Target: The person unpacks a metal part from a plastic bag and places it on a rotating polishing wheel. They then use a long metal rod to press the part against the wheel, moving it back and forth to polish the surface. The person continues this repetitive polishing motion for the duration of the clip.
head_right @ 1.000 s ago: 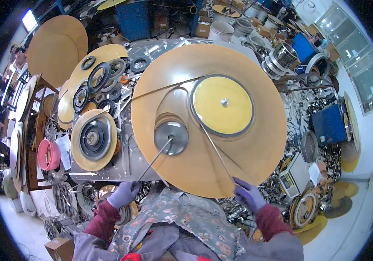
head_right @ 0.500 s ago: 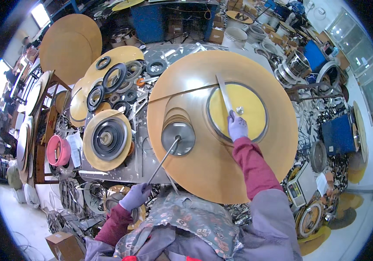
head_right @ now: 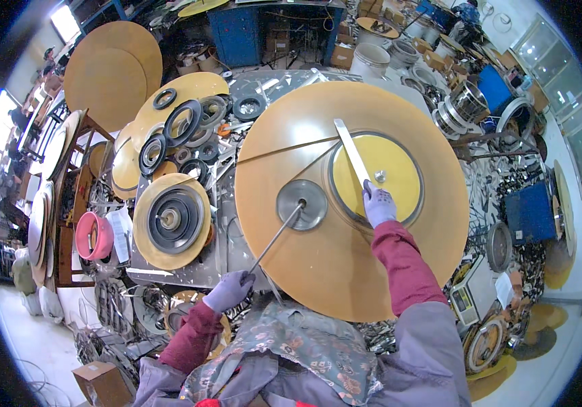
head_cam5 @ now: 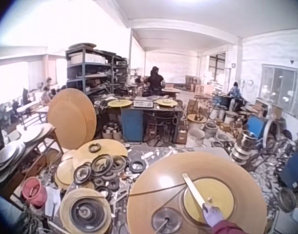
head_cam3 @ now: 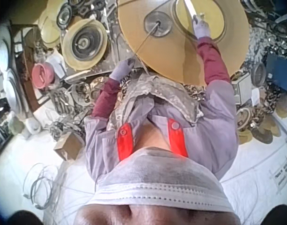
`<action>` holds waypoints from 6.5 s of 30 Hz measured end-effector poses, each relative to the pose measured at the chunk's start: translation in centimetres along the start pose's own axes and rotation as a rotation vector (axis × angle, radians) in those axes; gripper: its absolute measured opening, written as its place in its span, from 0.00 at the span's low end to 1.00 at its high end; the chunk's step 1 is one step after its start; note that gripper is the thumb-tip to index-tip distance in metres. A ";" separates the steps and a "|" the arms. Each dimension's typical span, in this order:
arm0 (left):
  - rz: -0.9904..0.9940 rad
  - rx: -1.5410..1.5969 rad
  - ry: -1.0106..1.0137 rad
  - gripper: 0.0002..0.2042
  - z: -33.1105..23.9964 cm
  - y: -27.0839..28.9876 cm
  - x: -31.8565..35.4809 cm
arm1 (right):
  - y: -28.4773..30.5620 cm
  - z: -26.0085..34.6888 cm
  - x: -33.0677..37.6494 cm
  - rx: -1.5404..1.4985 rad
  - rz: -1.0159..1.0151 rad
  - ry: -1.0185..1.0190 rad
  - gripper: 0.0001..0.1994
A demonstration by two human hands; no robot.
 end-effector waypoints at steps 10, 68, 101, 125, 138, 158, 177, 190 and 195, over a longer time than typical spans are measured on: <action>0.030 -0.028 -0.024 0.14 -1.3 -1.2 -1.5 | 0.6 -0.5 0.1 -0.007 -0.021 -0.021 0.16; 0.002 -0.027 0.032 0.15 -0.5 -0.7 -3.0 | 2.3 -0.5 1.4 -0.102 -0.017 -0.065 0.16; 0.032 0.020 0.037 0.16 -2.0 -0.9 -1.6 | 0.6 -1.8 1.1 -0.012 -0.018 -0.068 0.20; -0.013 0.005 -0.011 0.14 0.2 -2.1 -1.7 | 0.6 -1.6 0.9 -0.005 -0.018 -0.058 0.22; 0.040 -0.027 0.003 0.13 -0.7 -1.7 -1.1 | 0.9 -1.6 0.9 -0.010 0.016 -0.096 0.21; 0.002 -0.018 -0.004 0.13 -0.2 -1.7 -1.5 | 1.2 -1.6 1.1 -0.036 -0.003 -0.083 0.20; -0.005 -0.050 -0.006 0.14 -0.4 -1.0 -1.3 | 0.7 -1.9 1.1 -0.011 -0.002 -0.092 0.20; 0.052 -0.018 -0.009 0.14 -0.8 -1.6 -0.9 | 1.3 -1.4 1.0 -0.026 -0.004 -0.083 0.19; 0.057 0.000 -0.015 0.14 -0.8 -1.8 -0.8 | 1.3 -1.4 1.0 -0.032 -0.008 -0.079 0.18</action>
Point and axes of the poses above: each hand's wrist, its own x-axis away from the middle knuckle, its own y-axis out of the back of the hand, z = x × y, the point moved 3 cm from there along -x, towards the middle knuckle, and after that the axes turned 6 degrees about x, right-handed, at the moved point
